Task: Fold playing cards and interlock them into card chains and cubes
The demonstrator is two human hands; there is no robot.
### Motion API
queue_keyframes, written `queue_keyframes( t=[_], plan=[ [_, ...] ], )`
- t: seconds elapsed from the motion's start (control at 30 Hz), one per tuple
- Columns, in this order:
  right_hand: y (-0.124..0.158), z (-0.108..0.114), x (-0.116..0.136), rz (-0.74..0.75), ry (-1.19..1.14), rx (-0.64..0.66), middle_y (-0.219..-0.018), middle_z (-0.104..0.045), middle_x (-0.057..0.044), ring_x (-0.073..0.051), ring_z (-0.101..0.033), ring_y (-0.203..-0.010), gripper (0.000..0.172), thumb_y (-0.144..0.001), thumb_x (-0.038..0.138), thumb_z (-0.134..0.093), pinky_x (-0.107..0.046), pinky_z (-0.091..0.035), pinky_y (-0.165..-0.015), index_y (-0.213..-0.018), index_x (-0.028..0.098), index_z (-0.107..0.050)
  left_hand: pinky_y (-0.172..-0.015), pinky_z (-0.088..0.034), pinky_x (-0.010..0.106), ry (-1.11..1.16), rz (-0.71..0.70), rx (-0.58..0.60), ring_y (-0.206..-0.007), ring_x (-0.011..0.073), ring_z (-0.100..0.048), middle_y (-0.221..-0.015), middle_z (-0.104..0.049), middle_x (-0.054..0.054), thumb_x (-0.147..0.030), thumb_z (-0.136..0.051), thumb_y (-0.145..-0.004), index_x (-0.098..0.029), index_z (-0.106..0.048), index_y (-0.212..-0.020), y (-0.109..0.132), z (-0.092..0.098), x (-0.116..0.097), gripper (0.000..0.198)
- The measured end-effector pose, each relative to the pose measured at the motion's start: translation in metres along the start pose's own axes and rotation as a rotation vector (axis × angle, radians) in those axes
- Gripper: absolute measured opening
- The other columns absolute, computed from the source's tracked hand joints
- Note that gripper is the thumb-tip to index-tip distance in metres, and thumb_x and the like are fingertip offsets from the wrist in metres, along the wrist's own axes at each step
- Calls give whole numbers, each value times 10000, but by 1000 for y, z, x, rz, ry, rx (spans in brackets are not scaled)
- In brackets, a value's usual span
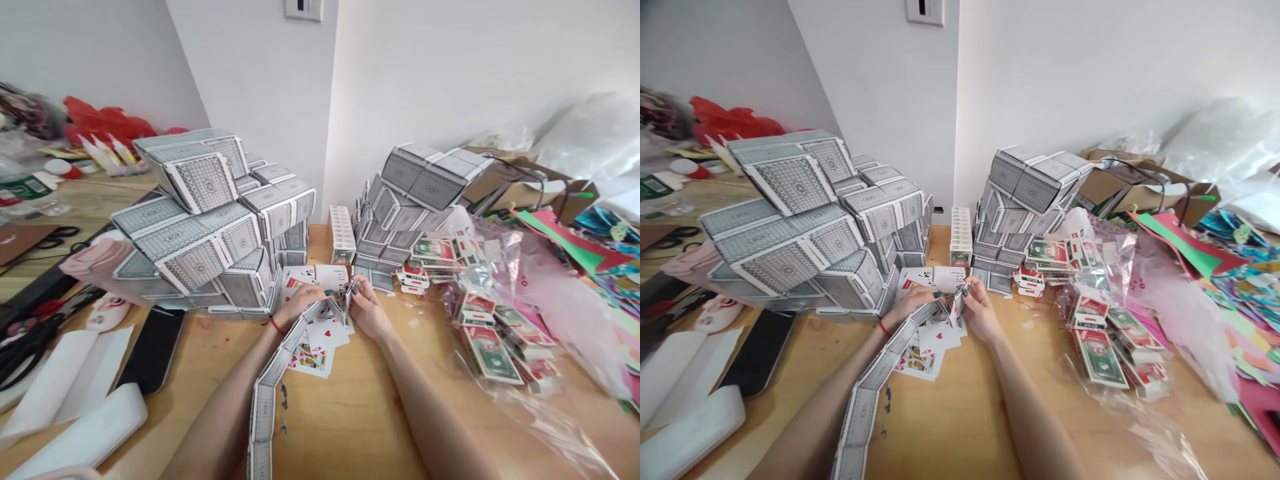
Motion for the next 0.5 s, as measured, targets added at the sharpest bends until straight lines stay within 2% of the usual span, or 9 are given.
queue_keyframes(
  t=[0.13, 0.23, 0.3, 0.37, 0.43, 0.5],
  plan=[
    [2, -1, 0, 6, 73, -6, -821, -520, 24, -140, -524, -653, 310, -726, 423, -614, -282, -470, -613, -943, 318, -418, -494, -333, 234, -8, 31, 26, -513, 120, -468, -563, -591, 22, -348, -567, -697, -124, -641, -600, 0, 0, 4, 255],
    [2, -2, 0, 25, 116, 36, -840, -515, 17, -149, -539, -693, 327, -733, 468, -594, -295, -477, -642, -956, 319, -407, -497, -328, 234, -26, 21, -1, -513, 116, -461, -566, -589, 17, -352, -574, -699, -126, -614, -576, -1, 1, 7, 260],
    [1, -2, -1, 65, 159, 71, -910, -523, 2, -166, -555, -768, 421, -703, 508, -613, -318, -483, -692, -1023, 329, -406, -502, -329, 234, -36, -8, -45, -516, 115, -459, -556, -578, 11, -357, -573, -698, -124, -612, -583, -1, 1, 8, 263],
    [1, -1, -1, 128, 217, 101, -1001, -515, -17, -191, -550, -886, 598, -628, 517, -682, -337, -476, -763, -1118, 340, -387, -506, -331, 234, -51, -28, -86, -516, 116, -459, -543, -569, 8, -364, -563, -706, -124, -610, -584, -2, 2, 8, 274],
    [1, 0, -2, 188, 265, 122, -1077, -490, -31, -211, -519, -993, 759, -551, 473, -758, -349, -452, -832, -1186, 344, -362, -503, -336, 235, -64, -27, -105, -512, 117, -462, -535, -566, 7, -373, -549, -716, -129, -604, -574, -2, 2, 8, 288],
    [2, 1, -2, 211, 293, 136, -1125, -469, -43, -222, -500, -1041, 813, -529, 426, -789, -365, -432, -872, -1211, 344, -354, -500, -344, 236, -79, -25, -106, -513, 121, -471, -543, -575, 10, -380, -541, -719, -133, -603, -574, -2, 2, 7, 293]
  ],
)
Point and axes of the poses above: each hand's wrist, its own y-axis away from the middle knuckle, its own z-axis out of the back of the hand, x = y × z, the point moved 1 cm from there along -y, towards the middle knuckle
